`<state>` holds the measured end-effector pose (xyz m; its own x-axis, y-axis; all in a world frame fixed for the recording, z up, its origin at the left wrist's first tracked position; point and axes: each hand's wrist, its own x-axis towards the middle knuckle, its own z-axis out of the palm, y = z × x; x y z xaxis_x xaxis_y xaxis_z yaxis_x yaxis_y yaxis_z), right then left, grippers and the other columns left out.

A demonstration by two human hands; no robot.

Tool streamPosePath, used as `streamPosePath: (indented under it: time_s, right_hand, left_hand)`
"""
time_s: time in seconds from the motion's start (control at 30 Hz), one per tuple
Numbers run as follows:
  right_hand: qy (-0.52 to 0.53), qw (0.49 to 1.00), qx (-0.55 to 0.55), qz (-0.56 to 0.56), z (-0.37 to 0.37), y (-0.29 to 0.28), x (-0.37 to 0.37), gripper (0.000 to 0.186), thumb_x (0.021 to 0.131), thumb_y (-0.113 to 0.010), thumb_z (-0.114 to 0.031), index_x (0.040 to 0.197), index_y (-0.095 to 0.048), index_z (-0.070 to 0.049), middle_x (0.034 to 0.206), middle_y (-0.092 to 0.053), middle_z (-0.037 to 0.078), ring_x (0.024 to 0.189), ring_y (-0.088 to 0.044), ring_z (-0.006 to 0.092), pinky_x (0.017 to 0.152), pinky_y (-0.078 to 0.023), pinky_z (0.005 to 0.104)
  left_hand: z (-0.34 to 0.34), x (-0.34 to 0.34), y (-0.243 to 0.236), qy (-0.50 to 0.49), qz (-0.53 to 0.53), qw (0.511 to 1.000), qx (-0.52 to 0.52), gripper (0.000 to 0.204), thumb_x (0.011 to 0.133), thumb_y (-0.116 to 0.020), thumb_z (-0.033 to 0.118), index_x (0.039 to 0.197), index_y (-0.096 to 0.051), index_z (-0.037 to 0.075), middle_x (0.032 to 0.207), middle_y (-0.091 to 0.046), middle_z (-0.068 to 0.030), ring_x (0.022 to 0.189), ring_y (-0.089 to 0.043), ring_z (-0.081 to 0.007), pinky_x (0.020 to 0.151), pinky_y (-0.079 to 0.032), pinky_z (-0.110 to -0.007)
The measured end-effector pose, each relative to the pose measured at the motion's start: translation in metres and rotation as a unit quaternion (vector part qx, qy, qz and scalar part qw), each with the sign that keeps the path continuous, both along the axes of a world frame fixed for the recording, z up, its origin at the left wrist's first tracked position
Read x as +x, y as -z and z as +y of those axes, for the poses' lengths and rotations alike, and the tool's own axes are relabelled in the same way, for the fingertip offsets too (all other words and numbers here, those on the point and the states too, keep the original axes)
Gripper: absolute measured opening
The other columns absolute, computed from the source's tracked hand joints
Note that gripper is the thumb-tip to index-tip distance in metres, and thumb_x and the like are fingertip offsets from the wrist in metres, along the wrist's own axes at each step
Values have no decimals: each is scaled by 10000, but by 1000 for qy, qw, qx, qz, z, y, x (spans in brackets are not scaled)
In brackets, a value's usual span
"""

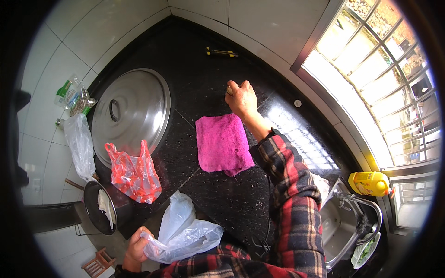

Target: The person plucks leaves from stems and places them in a colander, then washes hands and a cloth at the sink. The person wipes the countertop with the cloth, collects debris into a plastic bag, and continues wiping multiple areas of the kitchen counter.

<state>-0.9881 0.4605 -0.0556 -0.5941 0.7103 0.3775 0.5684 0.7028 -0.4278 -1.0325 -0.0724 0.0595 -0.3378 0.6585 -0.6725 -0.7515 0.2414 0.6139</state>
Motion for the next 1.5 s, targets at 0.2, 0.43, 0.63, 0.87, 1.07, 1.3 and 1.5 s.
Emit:
streamPosePath:
  time_s: [0.2, 0.43, 0.63, 0.87, 1.07, 1.3, 1.5]
  right_hand:
    - [6, 1000, 9, 17, 1, 9, -3, 363, 708, -711, -178, 1060, -624, -161, 877, -536, 211, 823, -588, 358, 711, -511, 428]
    - [104, 994, -12, -20, 35, 10, 59, 399, 815, -686, -289, 1179, -588, -158, 989, -575, 181, 919, -589, 358, 778, -498, 445]
    - [276, 938, 61, -202, 89, 45, 167, 178, 831, -615, -221, 925, -608, -70, 904, -601, 213, 844, -615, 363, 704, -515, 466]
    - [209, 961, 70, -164, 82, 56, 172, 114, 822, -563, -160, 832, -621, -62, 865, -589, 190, 818, -597, 366, 706, -506, 459]
    - [-34, 997, -25, -65, 1, 40, 94, 74, 791, -612, -109, 772, -582, -44, 810, -560, 169, 770, -568, 368, 661, -477, 463]
    - [-24, 993, -20, -116, -64, 3, 161, 415, 814, -672, -277, 1185, -579, -116, 921, -598, 114, 909, -574, 300, 771, -482, 414]
    - [174, 901, -87, -387, -171, -31, 327, 668, 728, -717, -395, 1303, -477, -151, 1260, -401, 212, 1164, -385, 437, 961, -359, 529]
  left_hand:
    - [9, -1, 3, 5, -6, 1000, -4, 90, 893, -576, 81, 921, -494, 56, 812, -563, -44, 711, -562, -124, 667, -482, -281]
    - [10, -6, 8, 20, -3, 1000, -2, 89, 889, -576, 86, 914, -493, 66, 804, -549, -28, 705, -547, -114, 663, -468, -268]
    - [11, -3, 12, 21, -3, 1000, -2, 76, 895, -564, 94, 905, -494, 68, 793, -543, -21, 703, -540, -104, 661, -463, -259]
    - [18, 0, 8, 21, -6, 1000, -10, 68, 896, -563, 77, 905, -497, 67, 798, -552, -18, 706, -544, -100, 658, -460, -253]
    - [24, 4, 8, 33, 5, 999, -6, 69, 901, -565, 84, 905, -498, 68, 796, -547, -16, 707, -540, -96, 659, -459, -251]
    - [29, 0, 6, 68, 11, 998, 9, 69, 906, -561, 88, 906, -496, 64, 790, -544, -17, 700, -539, -93, 653, -458, -248]
    - [37, -8, 17, 111, -25, 993, 23, 69, 913, -558, 91, 902, -497, 60, 787, -561, -29, 704, -561, -106, 658, -472, -254]
